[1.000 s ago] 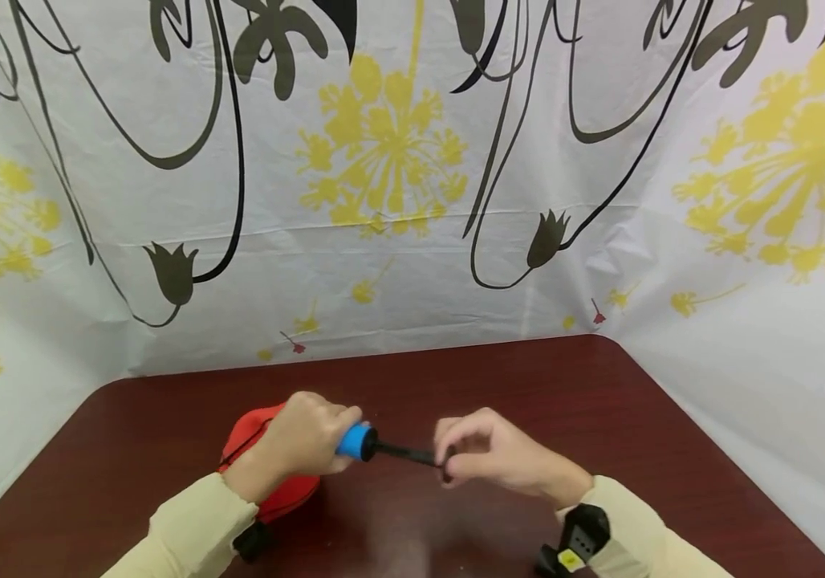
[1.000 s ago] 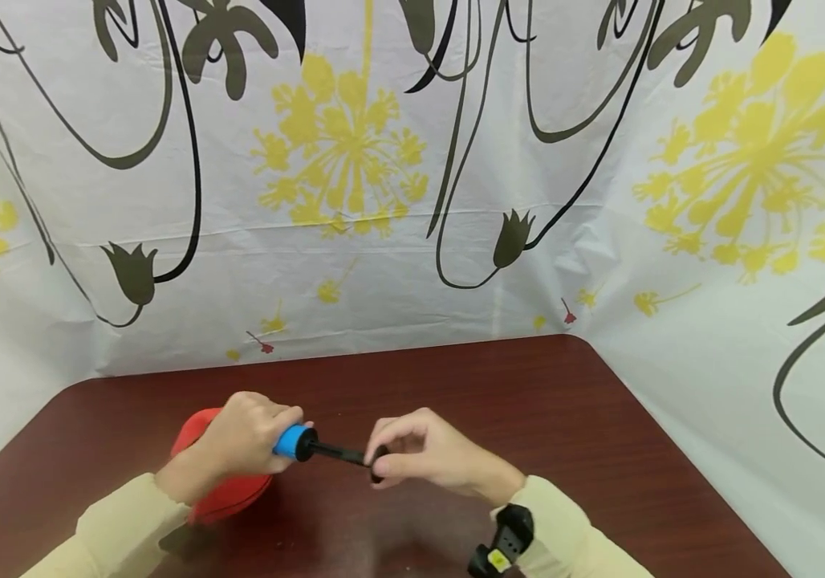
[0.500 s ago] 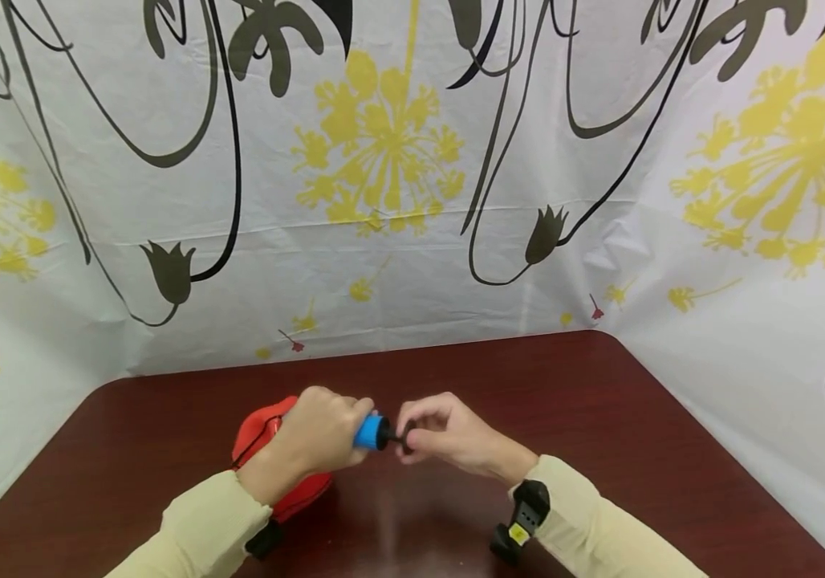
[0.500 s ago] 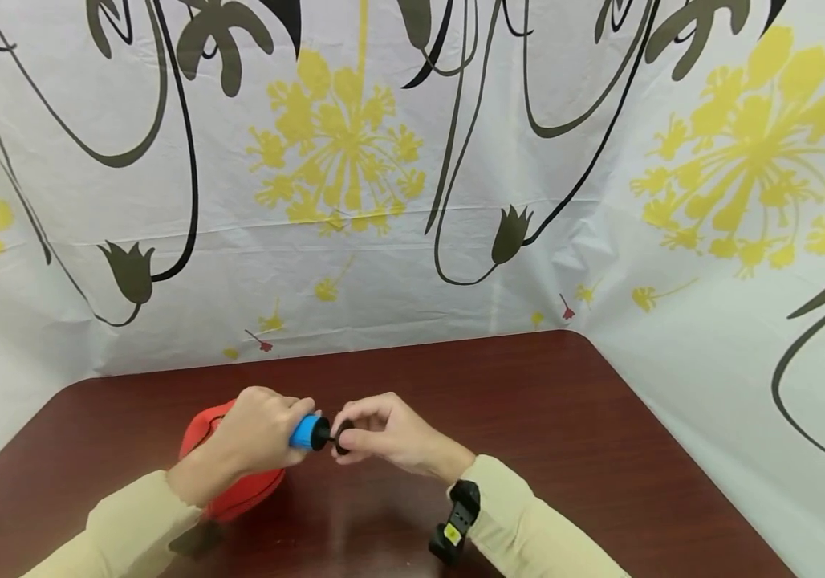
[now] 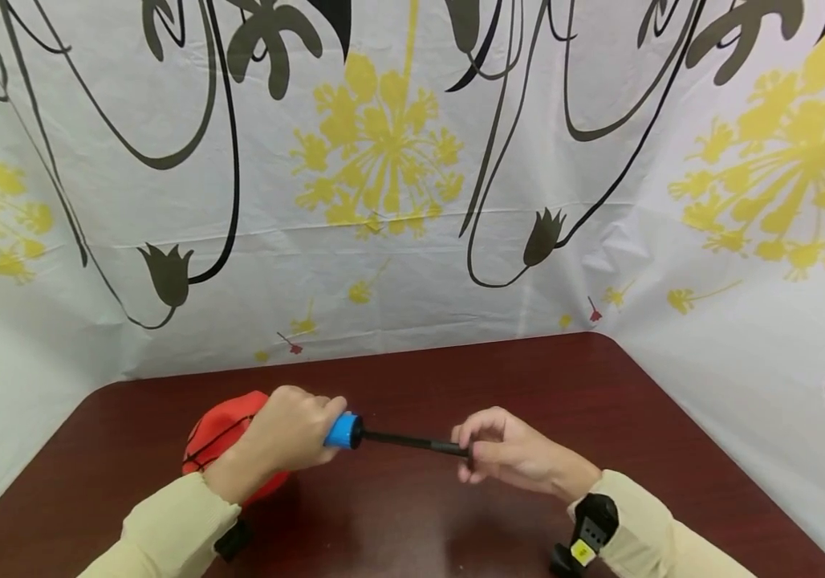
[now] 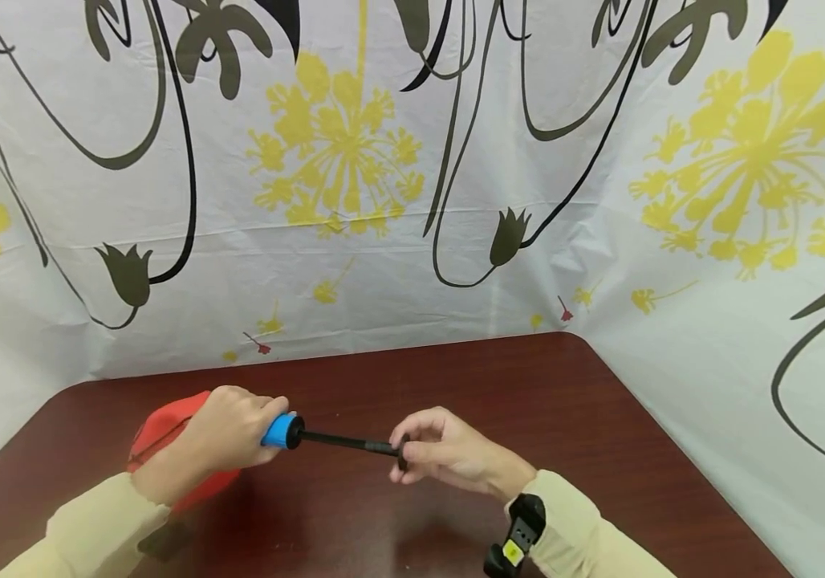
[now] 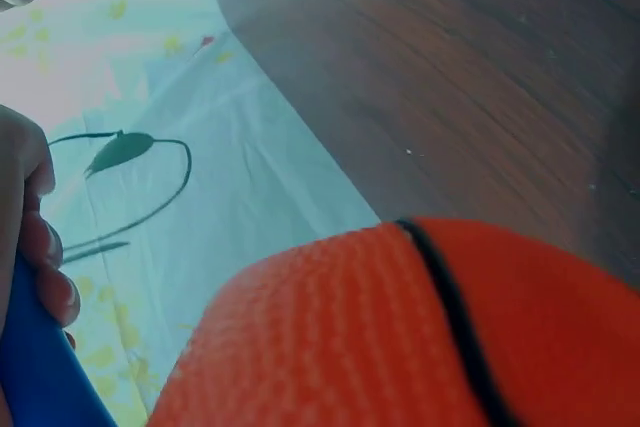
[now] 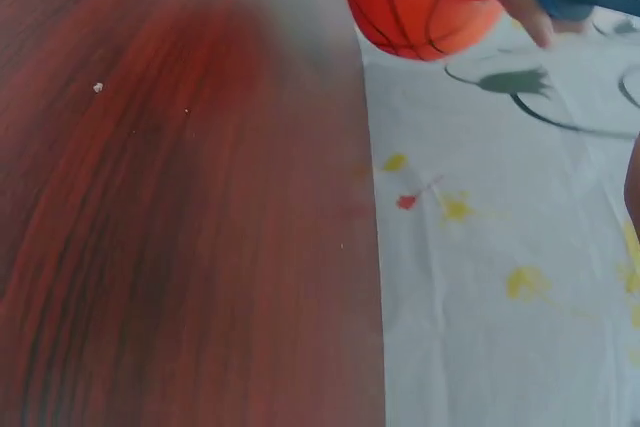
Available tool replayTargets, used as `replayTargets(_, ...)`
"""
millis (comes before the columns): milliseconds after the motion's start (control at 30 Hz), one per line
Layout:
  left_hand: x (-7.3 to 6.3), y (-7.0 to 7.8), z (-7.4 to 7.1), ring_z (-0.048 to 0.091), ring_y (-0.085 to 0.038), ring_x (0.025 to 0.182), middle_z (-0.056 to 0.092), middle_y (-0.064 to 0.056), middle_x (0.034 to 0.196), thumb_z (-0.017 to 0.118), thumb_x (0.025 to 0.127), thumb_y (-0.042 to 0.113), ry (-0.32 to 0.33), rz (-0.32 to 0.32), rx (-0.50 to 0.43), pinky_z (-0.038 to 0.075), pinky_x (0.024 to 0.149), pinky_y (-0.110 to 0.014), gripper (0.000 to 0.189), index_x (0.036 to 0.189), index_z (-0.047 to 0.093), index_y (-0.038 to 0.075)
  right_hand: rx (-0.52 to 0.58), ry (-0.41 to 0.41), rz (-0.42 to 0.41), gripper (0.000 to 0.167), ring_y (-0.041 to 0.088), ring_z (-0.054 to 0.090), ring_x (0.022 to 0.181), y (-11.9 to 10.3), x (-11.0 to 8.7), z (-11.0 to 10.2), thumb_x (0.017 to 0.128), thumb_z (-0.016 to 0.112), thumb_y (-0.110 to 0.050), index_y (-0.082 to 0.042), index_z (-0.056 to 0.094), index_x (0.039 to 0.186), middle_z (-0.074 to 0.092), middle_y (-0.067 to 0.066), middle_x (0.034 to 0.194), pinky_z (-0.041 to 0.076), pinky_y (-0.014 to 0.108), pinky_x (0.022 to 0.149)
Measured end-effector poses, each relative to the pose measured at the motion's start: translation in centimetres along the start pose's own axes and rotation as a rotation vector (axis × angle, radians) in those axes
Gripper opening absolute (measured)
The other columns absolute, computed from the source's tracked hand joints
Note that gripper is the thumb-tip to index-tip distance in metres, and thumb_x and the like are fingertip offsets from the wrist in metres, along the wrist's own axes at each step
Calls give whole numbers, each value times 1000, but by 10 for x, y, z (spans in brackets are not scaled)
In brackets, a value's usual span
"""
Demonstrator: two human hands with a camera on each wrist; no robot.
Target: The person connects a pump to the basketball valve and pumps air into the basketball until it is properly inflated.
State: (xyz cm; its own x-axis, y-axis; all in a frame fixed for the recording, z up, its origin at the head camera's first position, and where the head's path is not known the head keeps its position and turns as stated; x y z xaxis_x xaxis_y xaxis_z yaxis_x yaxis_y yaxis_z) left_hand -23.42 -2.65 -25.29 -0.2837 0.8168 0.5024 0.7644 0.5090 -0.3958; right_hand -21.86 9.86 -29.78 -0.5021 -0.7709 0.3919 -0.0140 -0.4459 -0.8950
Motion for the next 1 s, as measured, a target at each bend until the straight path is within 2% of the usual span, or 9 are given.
replayTargets(133,15,11,2,35,-5,38,41,6,47,71,59,28,-34,17,14,28,38,-20,31,64,45,12,-130,47,-49,13,14,63,81,11,22,-2,88,51,-9,-6,62,95,53,7,88,49,24,67)
replayTargets(233,24,18,6,30,-5,38,36,6,46,70,62,27,-62,28,13,26,39,-19,30,62,44,12,-188,93,-61,13,15,63,79,16,35,-6,87,53,-8,-4,62,95,57,9,87,50,28,66)
replayTargets(367,23,20,11,30,-5,38,38,6,46,69,64,30,-97,59,17,27,38,-19,29,63,46,12,-222,126,-10,14,17,63,82,17,32,-10,87,51,-3,-3,62,96,59,10,90,50,31,69)
replayTargets(467,18,15,11,33,-5,38,41,6,47,69,63,31,-110,54,15,29,38,-19,30,66,45,13,-165,106,20,17,17,61,85,12,20,-8,87,49,0,-4,62,97,56,8,91,49,29,72)
replayTargets(600,8,0,6,36,-5,38,44,6,49,71,61,30,-108,-8,0,30,39,-19,33,68,44,12,13,59,26,18,13,60,87,1,2,-5,89,47,-4,-8,62,99,48,3,96,47,23,73)
replayTargets(700,4,-4,3,36,-6,38,44,6,49,72,60,29,-95,-30,-14,29,39,-19,34,68,44,12,79,26,20,18,11,58,86,-2,-2,-4,90,48,-10,-11,62,101,46,1,96,45,20,73)
replayTargets(833,12,3,4,37,-5,38,43,7,48,72,60,30,-76,-23,-11,31,39,-19,33,66,45,12,28,19,-31,16,11,57,83,3,12,-7,89,49,-14,-12,62,98,49,2,90,45,20,70)
replayTargets(1000,23,17,9,36,-5,38,42,6,47,70,62,32,-79,-23,-14,32,39,-19,31,64,46,12,-64,78,-61,15,11,60,82,18,36,-6,88,50,-13,-12,63,96,56,2,89,49,24,70)
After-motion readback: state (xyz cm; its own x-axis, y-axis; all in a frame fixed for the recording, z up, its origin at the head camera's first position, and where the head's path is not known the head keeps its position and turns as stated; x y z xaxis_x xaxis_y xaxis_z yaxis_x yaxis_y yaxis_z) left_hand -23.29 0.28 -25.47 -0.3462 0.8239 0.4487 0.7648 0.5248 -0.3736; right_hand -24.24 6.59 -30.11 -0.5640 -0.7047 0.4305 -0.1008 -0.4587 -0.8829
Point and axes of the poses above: each hand's wrist, its own x-axis towards the middle knuckle, its own z-axis out of the palm, y = z × x, the point moved 10 cm from there along x, towards the middle knuckle
